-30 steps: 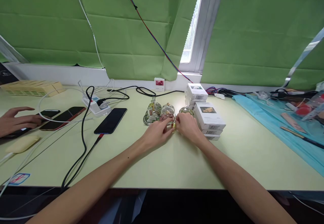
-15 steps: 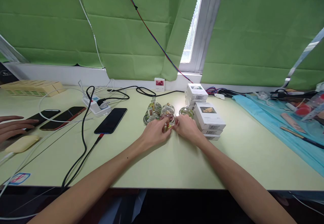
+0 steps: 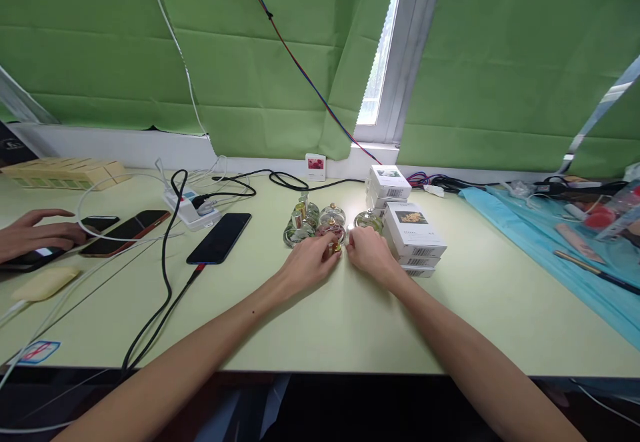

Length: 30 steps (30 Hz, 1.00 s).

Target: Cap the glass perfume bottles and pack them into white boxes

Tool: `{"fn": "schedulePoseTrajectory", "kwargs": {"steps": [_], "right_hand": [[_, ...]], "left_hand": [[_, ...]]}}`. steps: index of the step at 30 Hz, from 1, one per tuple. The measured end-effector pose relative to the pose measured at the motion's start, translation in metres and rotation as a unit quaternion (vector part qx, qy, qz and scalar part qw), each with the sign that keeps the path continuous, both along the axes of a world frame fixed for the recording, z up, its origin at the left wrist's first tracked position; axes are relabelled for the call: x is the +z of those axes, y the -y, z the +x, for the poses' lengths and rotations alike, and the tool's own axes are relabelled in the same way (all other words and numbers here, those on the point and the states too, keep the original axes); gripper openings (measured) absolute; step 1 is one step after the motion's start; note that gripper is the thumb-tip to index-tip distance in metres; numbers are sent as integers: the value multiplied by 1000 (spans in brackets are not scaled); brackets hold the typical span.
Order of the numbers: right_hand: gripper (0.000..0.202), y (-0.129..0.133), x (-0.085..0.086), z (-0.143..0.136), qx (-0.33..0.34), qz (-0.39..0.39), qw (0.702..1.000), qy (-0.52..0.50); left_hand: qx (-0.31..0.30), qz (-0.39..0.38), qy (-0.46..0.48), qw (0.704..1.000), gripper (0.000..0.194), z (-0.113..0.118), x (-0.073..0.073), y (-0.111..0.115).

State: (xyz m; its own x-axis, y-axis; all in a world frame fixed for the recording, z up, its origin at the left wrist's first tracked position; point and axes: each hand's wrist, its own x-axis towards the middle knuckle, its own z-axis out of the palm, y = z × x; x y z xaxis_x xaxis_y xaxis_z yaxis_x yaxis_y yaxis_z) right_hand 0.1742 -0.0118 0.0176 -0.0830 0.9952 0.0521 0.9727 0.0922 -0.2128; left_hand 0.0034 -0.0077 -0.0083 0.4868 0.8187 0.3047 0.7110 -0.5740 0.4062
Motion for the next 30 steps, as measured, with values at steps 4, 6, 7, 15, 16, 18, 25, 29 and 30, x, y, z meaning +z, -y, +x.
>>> {"fn": "schedulePoseTrajectory", "kwargs": {"steps": [4, 6, 7, 15, 16, 18, 25, 29, 30], "right_hand": [[16, 3, 4, 2, -27, 19, 999, -9], [16, 3, 5, 3, -33, 41, 998, -32], [16, 3, 5, 4, -35, 54, 997, -46], [13, -14, -8, 9, -16, 120, 971, -207], [13, -16, -9, 10, -10, 125, 964, -234], [13, -19, -11, 10, -1, 123, 947, -298], [15, -21, -12, 3, -13, 17, 818, -574], [17, -20, -10, 2, -15, -27, 756, -654], [18, -20, -9, 2, -18, -33, 747, -664]], "left_hand": [[-23, -5, 15, 1000, 27, 1, -2, 1], [-31, -4, 26, 999, 32, 1, -2, 1], [-32, -4, 32, 999, 32, 2, -2, 1], [6, 83, 115, 990, 17, 2, 2, 1], [13, 99, 126, 987, 15, 1, 3, 0], [25, 117, 141, 983, 14, 1, 3, 0], [51, 126, 150, 979, 19, 1, 2, -2], [69, 91, 135, 984, 31, 1, 1, -2], [68, 80, 129, 986, 33, 1, 1, -2]]}}
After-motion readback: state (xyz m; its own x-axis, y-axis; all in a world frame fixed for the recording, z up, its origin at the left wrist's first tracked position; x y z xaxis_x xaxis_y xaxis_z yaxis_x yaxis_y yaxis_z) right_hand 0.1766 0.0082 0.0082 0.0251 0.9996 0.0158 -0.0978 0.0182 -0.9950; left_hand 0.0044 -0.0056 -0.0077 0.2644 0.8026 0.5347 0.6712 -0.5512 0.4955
